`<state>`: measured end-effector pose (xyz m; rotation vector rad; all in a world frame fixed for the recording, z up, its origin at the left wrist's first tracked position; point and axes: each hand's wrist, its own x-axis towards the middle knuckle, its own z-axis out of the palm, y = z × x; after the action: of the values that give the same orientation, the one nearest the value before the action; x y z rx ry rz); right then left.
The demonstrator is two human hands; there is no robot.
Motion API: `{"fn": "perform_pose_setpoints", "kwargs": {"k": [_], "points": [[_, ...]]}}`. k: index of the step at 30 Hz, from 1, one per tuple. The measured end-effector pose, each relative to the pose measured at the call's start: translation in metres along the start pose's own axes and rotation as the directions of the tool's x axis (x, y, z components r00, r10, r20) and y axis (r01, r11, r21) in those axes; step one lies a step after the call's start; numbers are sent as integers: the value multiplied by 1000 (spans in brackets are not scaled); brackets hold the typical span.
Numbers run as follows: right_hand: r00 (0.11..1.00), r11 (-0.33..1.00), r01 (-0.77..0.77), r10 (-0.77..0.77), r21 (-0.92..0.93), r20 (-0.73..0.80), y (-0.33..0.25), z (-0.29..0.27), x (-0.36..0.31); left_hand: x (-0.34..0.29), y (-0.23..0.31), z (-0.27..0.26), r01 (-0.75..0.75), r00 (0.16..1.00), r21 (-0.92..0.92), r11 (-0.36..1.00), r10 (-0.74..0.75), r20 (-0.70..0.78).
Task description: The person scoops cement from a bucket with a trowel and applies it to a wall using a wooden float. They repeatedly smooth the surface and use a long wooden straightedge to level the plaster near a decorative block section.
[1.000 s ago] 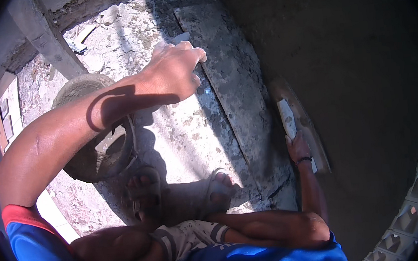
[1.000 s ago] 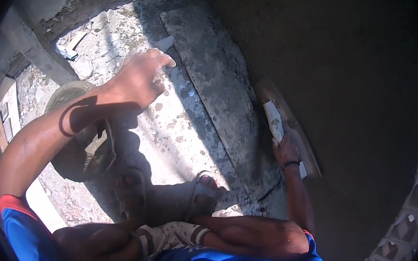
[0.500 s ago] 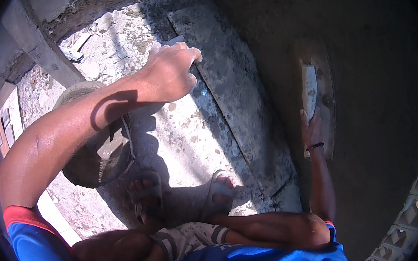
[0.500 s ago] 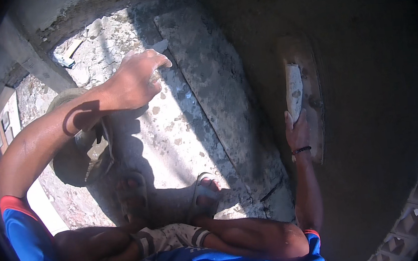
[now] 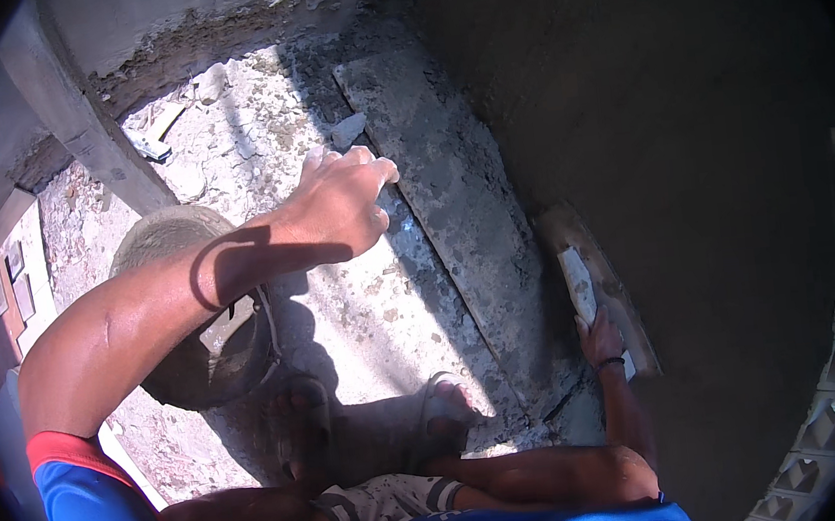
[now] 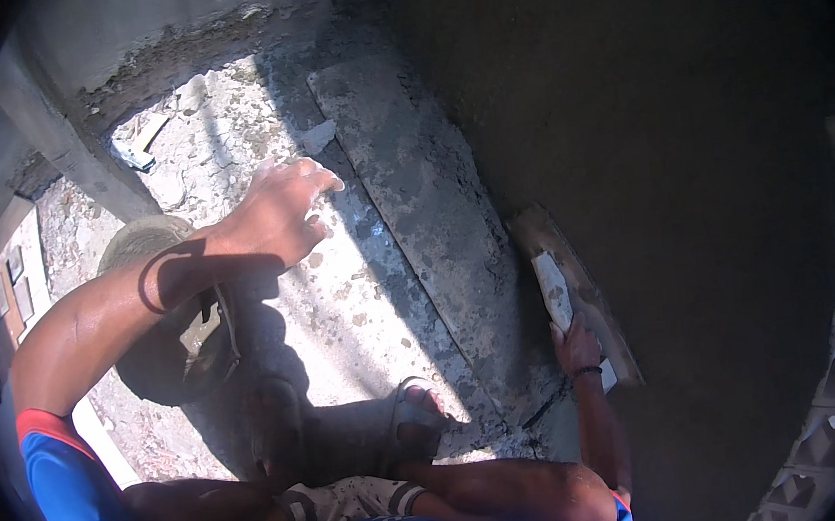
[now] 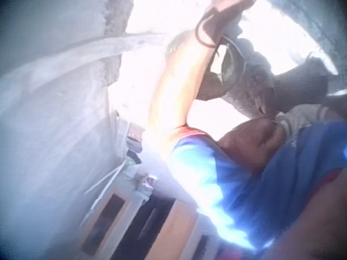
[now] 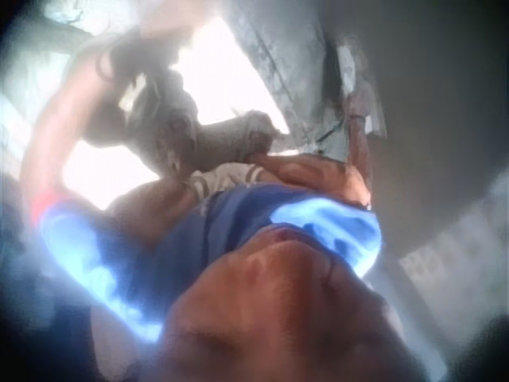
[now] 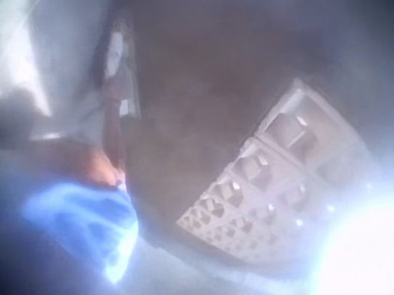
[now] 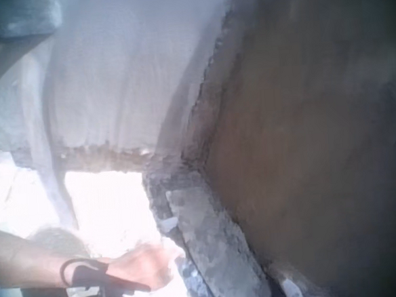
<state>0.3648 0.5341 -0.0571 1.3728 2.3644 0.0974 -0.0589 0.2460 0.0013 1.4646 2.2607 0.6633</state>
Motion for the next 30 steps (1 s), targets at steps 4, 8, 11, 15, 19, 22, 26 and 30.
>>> {"fn": "perform_pose_setpoints", "kwargs": {"k": [4,8,11,15,19,22,26,30], "points": [[954,986,119,-80,119,-290,58,11,3,-7,-11,-5,-14,1000,4,1000,14,11],[836,571,426,49,702,-547,-10,-65,39,2,-9,-6,13,999,13,1000,-14,35],[840,209,523,38,827,-541,-77,-168,55,11,-2,-2,-24,1000,22,999,24,11],[757,279,626,11,728,-654,-141,-270,92,14,16,-6,-18,1000,51,999,17,20],[711,470,619,3,629,-703,-201,-311,117,13,14,-4,66,996,20,998,-67,62],[640,655,593,-32,468,-767,-204,-294,151,20,6,3,79,993,-17,997,-77,89],[684,809,503,-158,304,-712,-214,-258,141,26,4,15,70,993,-48,996,-65,97],[753,848,470,-241,244,-613,-203,-197,139,30,13,13,47,991,-97,994,-34,132]]}}
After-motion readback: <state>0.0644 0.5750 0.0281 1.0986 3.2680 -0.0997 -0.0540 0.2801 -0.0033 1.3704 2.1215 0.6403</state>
